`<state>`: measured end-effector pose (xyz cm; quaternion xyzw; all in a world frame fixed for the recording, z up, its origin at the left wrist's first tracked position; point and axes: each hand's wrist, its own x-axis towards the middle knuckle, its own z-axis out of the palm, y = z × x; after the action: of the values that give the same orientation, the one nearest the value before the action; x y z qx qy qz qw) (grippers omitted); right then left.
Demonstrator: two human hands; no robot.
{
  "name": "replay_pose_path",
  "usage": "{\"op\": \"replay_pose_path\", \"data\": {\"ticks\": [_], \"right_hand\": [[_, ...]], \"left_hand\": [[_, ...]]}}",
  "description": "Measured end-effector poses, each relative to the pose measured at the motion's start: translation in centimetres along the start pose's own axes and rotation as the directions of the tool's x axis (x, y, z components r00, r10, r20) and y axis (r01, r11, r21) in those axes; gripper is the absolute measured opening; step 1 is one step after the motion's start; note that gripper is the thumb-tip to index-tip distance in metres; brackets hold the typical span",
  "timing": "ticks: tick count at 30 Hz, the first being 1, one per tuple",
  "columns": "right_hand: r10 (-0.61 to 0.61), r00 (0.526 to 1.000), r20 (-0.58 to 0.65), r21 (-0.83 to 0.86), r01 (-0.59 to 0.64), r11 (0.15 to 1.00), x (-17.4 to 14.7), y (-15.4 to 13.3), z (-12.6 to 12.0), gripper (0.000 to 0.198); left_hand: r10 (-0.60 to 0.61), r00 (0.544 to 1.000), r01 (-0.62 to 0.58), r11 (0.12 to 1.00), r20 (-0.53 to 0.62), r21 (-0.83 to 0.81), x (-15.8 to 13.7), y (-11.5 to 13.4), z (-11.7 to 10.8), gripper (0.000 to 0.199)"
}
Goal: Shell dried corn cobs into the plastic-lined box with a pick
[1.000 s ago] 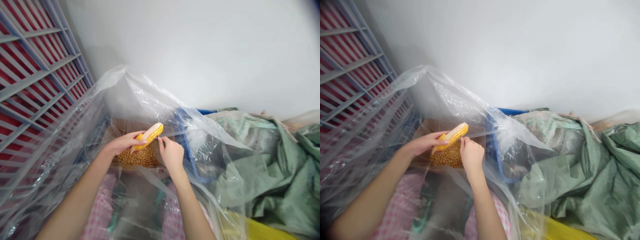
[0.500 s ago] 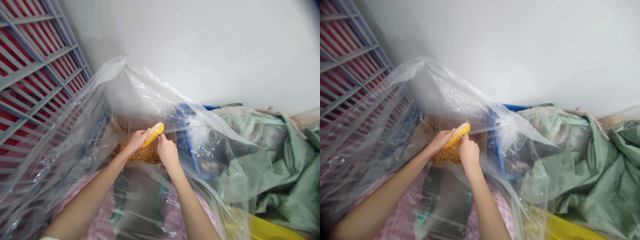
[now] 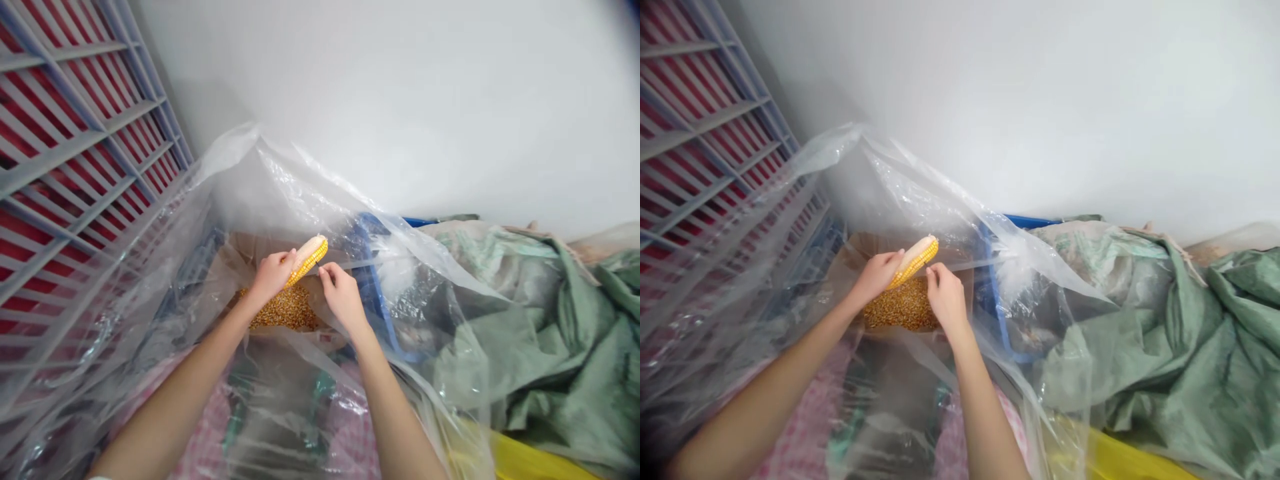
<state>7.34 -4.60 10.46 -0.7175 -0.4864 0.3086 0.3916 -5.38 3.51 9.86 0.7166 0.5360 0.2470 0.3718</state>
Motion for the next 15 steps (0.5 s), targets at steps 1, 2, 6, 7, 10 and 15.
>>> {"op": "replay_pose_path", "data": {"ticks": [1, 2, 6, 7, 10, 15], "right_hand": [[-0.071, 0.995, -0.071, -0.219, 0.054, 0.974, -0.2, 0.1, 0.5, 0.020], [-0.119, 0.986, -0.115, -0.397, 0.064, 0.916, -0.4, 0.2, 1.1, 0.021], [-0.026, 0.983, -0.181, -0.446, -0.058, 0.893, -1.1, 0.7, 2.7, 0.024], [0.041, 0.989, -0.145, -0.307, -0.084, 0.948, -1.1, 0.8, 2.6, 0.022], [0.166, 0.979, 0.115, 0.129, -0.180, 0.975, -0.8, 1.1, 0.8, 0.022], [0.109, 0.921, 0.375, 0.328, -0.242, 0.913, -0.2, 0.4, -1.5, 0.023]], "left_hand": [[-0.016, 1.000, 0.016, 1.000, 0.005, 0.011, -0.1, -0.1, 0.0, 0.045], [-0.026, 1.000, 0.026, 0.999, 0.009, 0.027, -0.2, -0.3, 0.0, 0.046], [0.024, 1.000, -0.024, 0.992, 0.006, 0.127, -0.6, -1.1, 0.1, 0.047], [0.063, 0.998, -0.066, 0.988, 0.021, 0.142, -0.6, -1.2, 0.2, 0.046], [0.195, 0.976, -0.203, 0.976, 0.093, 0.082, -0.4, -1.3, 0.3, 0.043], [0.171, 0.985, -0.171, 0.985, 0.032, -0.013, 0.1, -0.9, 0.4, 0.042]]}}
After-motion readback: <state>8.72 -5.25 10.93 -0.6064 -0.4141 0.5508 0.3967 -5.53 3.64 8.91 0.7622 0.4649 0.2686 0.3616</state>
